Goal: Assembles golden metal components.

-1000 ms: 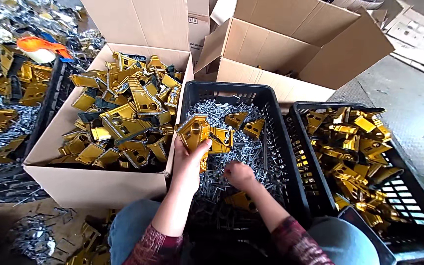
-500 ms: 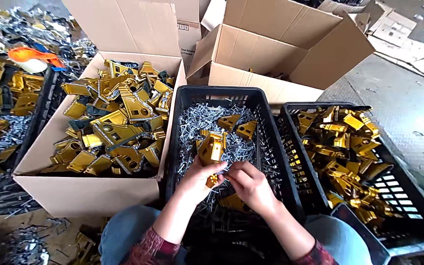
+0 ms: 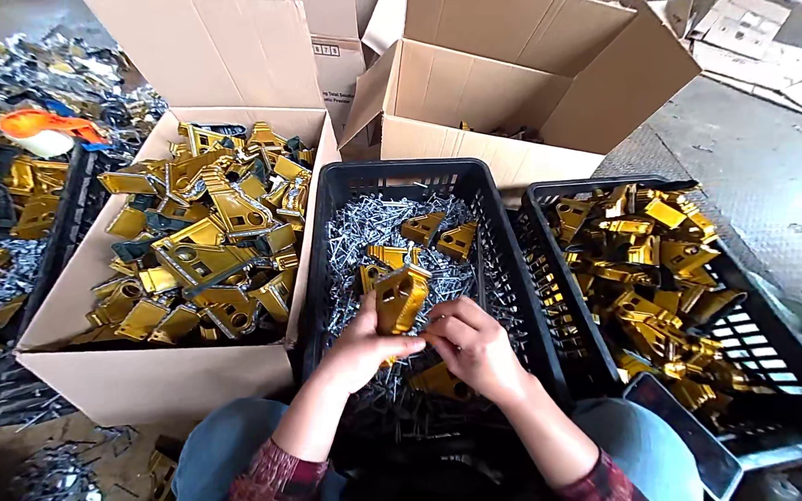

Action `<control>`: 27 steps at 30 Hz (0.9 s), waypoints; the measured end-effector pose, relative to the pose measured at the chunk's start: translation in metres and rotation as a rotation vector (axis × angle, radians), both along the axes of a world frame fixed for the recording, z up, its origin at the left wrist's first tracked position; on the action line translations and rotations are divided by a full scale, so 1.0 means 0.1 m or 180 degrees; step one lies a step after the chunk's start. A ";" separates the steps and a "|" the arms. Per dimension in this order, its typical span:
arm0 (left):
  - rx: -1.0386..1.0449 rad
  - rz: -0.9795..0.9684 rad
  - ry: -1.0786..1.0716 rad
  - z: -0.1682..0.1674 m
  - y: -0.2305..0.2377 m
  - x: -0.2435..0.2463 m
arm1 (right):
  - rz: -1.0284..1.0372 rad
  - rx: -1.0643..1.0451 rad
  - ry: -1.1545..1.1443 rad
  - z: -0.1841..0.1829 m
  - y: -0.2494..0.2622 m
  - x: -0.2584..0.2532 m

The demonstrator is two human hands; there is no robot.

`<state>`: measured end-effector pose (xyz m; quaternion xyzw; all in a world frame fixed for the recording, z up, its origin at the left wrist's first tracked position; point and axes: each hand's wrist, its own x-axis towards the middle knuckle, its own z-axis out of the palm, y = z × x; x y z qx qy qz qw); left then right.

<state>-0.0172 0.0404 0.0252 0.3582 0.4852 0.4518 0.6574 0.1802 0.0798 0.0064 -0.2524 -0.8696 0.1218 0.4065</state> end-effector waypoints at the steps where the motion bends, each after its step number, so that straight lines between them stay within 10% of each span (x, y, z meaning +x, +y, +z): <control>1: 0.0173 -0.0162 0.0405 -0.02 0.01 -0.01 | -0.0040 0.0103 -0.0071 0.02 -0.01 0.01; 9: 0.0508 -0.0185 0.2859 -0.02 0.00 0.12 | -0.0866 -0.0156 -0.0104 -0.09 -0.12 -0.10; 19: 0.0003 -0.0022 0.0374 -0.08 -0.03 0.13 | -0.0108 -0.1295 0.1028 -0.09 0.07 0.01; 27: -0.0072 0.0079 0.0174 -0.15 -0.04 0.20 | -0.0212 -0.1317 0.0820 -0.08 0.08 0.05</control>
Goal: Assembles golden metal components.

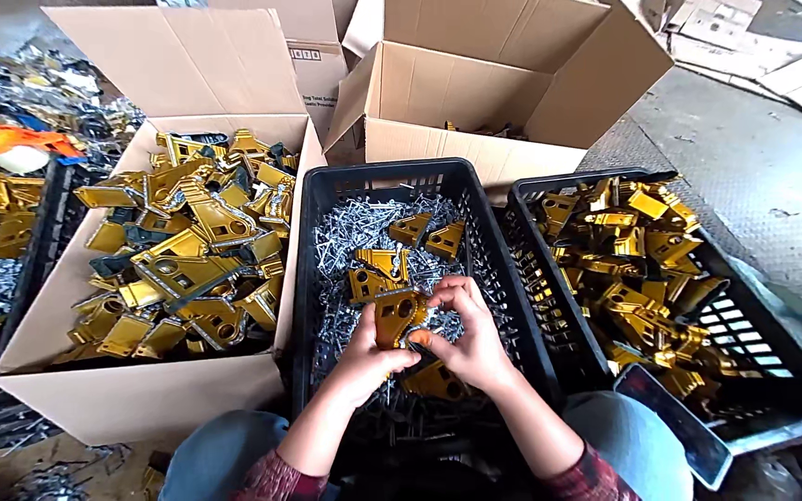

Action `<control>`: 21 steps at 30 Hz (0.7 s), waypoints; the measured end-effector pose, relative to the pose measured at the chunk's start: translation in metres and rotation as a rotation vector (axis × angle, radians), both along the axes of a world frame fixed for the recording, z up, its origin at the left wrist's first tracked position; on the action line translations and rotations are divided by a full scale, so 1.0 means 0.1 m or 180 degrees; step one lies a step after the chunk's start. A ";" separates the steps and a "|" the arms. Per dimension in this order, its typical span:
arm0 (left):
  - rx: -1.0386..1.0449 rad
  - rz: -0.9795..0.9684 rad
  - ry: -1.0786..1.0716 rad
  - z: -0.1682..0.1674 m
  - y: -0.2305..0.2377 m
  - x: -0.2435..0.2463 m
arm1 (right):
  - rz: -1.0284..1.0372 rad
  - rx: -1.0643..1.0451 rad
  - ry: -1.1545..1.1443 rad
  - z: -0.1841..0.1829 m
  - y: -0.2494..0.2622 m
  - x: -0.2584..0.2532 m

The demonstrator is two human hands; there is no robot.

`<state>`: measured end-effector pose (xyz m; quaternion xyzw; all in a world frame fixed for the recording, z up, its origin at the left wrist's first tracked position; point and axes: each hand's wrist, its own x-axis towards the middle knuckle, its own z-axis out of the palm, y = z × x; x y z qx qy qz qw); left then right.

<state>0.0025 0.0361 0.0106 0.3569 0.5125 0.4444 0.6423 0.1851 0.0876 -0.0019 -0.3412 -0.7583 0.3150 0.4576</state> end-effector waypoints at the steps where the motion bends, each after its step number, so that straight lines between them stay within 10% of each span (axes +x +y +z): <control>1: 0.0004 0.0050 -0.0014 0.00 0.00 0.01 | -0.0021 0.0056 -0.0022 -0.01 -0.01 -0.01; 9: 0.0074 -0.0158 0.0020 0.01 0.01 -0.02 | -0.0022 0.0434 0.0040 -0.14 -0.03 -0.05; 21: -0.0630 -0.0122 0.0004 -0.22 -0.01 0.03 | 0.0709 -0.1643 0.0647 -0.27 0.07 -0.07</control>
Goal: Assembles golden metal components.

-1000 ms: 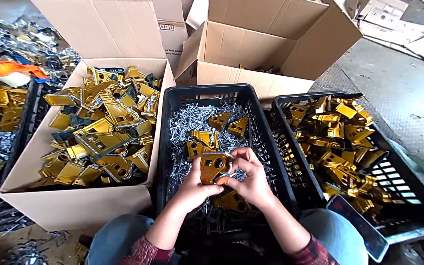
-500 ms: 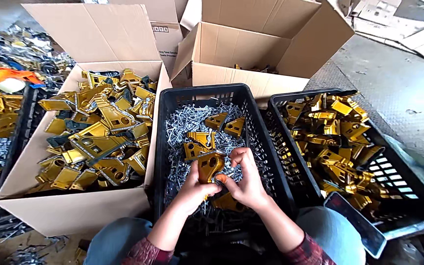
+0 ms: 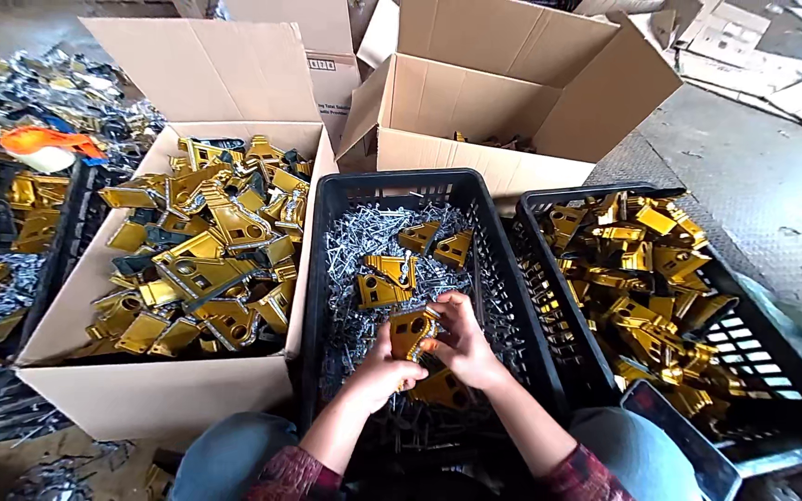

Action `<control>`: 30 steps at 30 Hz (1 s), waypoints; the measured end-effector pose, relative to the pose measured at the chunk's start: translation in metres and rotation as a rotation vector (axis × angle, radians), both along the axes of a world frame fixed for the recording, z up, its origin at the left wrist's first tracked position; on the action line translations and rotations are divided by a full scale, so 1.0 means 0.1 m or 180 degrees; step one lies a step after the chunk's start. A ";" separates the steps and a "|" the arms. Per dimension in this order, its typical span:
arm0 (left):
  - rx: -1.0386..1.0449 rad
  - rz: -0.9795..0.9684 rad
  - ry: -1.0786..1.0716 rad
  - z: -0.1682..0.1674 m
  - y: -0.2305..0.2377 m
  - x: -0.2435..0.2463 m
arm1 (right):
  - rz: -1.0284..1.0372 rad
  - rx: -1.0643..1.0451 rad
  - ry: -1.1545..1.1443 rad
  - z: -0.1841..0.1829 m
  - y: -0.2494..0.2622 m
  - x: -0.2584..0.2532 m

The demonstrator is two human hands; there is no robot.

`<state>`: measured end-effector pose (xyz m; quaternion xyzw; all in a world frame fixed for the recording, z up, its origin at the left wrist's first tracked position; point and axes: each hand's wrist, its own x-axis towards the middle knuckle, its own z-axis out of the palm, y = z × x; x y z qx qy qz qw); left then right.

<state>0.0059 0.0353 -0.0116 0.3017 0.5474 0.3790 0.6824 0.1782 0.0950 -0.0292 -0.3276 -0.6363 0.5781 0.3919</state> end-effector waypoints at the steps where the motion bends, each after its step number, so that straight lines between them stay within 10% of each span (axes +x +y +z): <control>1: -0.0093 -0.0029 0.0333 -0.07 0.01 0.02 | 0.0232 -0.0255 -0.0246 -0.02 0.12 0.04; 5: 0.0041 -0.1250 0.2259 -0.29 0.14 0.05 | 0.0069 -0.0826 -0.1772 -0.11 0.79 -0.01; 10: 0.0311 -0.2085 0.2656 -0.45 0.28 0.07 | -0.0867 -0.0319 -0.3089 -0.31 1.28 -0.62; 18: -0.0362 0.0842 0.0690 -0.51 0.60 -0.05 | -0.0426 -0.0373 -0.2973 -0.51 1.58 -0.86; 22: -0.0461 0.1422 0.0847 -0.42 0.57 0.08 | -0.0533 0.0309 -0.2522 -0.37 1.42 -0.56; 27: 0.1991 0.0947 0.3944 -0.09 0.43 0.10 | 0.0396 0.1575 -0.2064 0.25 1.15 -0.11; 30: 0.1871 -0.0374 0.3392 0.23 0.39 -0.05 | 0.0779 0.1812 -0.1644 0.60 0.88 -0.03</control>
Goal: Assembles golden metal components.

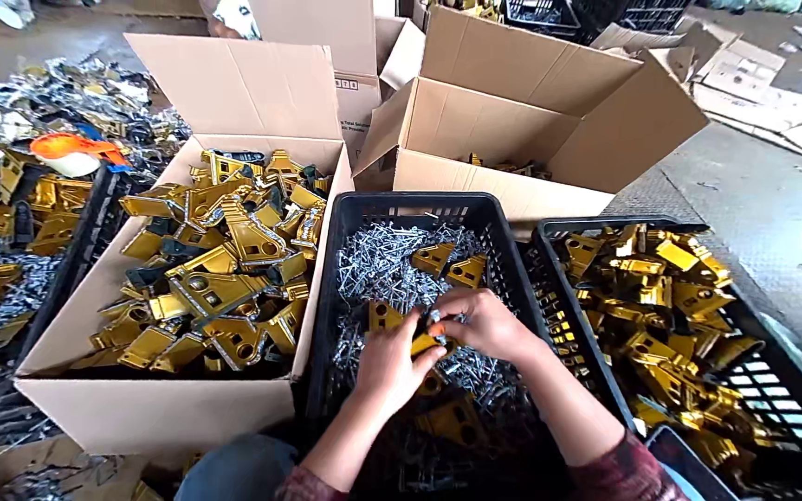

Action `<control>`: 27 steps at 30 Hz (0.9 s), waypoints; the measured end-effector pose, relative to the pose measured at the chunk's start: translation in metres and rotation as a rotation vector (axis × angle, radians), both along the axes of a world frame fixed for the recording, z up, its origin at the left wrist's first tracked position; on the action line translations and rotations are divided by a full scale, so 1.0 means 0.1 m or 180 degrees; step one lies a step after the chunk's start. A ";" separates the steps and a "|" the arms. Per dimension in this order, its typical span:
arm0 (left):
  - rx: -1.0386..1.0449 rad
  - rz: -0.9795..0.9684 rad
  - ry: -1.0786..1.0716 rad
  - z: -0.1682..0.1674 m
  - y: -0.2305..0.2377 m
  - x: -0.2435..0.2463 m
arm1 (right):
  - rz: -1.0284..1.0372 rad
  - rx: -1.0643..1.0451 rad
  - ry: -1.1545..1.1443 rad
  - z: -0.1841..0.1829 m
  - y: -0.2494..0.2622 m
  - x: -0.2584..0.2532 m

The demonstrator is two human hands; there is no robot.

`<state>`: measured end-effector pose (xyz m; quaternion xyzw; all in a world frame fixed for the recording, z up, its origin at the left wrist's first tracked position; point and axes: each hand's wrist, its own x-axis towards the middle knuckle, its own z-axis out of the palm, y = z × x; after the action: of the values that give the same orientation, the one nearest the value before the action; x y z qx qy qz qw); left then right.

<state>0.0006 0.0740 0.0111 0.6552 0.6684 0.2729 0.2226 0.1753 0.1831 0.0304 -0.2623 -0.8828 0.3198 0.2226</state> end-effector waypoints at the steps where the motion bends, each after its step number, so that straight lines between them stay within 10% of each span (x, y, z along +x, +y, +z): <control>1: -0.0447 -0.0260 -0.0640 0.04 0.01 -0.06 | -0.0099 0.0015 0.0283 0.05 -0.09 0.02; 5: -0.0680 0.0403 -0.2476 0.04 -0.04 -0.09 | -0.0809 -0.0461 0.1264 0.09 -0.39 0.19; 14: -0.0782 0.1116 -0.5282 0.09 -0.17 0.12 | -0.0746 -0.0903 0.0468 -0.05 -1.04 0.11; 20: -0.0710 0.0006 -0.4539 0.02 -0.30 0.05 | -0.0496 -0.0745 0.0351 -0.10 -0.96 0.16; 27: -0.0829 -0.0406 -0.2964 0.08 -0.29 -0.03 | -0.1059 0.1732 0.0709 -0.15 -0.99 0.20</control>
<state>-0.0024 0.0454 0.0196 0.4698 0.4849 0.4369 0.5943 0.1956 0.0842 0.0157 -0.2972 -0.8512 0.0584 0.4287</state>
